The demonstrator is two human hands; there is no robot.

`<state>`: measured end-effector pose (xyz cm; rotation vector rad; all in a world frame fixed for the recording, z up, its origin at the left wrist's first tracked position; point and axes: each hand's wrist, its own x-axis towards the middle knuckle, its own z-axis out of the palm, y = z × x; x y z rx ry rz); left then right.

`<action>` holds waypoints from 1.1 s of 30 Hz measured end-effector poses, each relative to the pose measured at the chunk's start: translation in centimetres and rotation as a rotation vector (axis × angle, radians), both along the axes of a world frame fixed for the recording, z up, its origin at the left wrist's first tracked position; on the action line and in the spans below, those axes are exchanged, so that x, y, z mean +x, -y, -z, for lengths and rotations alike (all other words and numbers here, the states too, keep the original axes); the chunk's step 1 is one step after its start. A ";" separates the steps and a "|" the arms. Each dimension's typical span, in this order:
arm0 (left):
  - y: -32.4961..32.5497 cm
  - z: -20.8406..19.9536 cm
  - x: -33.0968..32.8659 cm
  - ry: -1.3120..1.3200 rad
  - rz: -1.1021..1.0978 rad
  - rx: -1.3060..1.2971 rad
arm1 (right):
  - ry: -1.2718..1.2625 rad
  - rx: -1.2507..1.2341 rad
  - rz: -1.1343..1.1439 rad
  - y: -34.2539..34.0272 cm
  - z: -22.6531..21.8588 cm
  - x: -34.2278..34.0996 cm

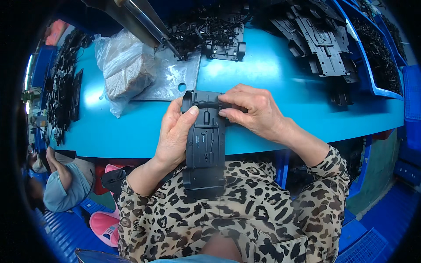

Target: Assembling the chassis and components of a toy car at a factory workbench.

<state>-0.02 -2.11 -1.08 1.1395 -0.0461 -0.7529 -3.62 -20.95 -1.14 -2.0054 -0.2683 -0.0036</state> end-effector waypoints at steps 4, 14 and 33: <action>-0.1 0.3 0.0 0.059 -0.009 0.028 | 0.057 -0.037 0.009 -0.2 -0.2 -0.1; 0.1 -0.4 -0.1 -0.082 -0.021 -0.026 | 0.141 -0.145 0.007 -0.4 -0.3 -0.2; -0.1 -0.4 -0.1 -0.117 -0.013 -0.056 | 0.010 -0.117 -0.028 -0.2 -0.9 0.1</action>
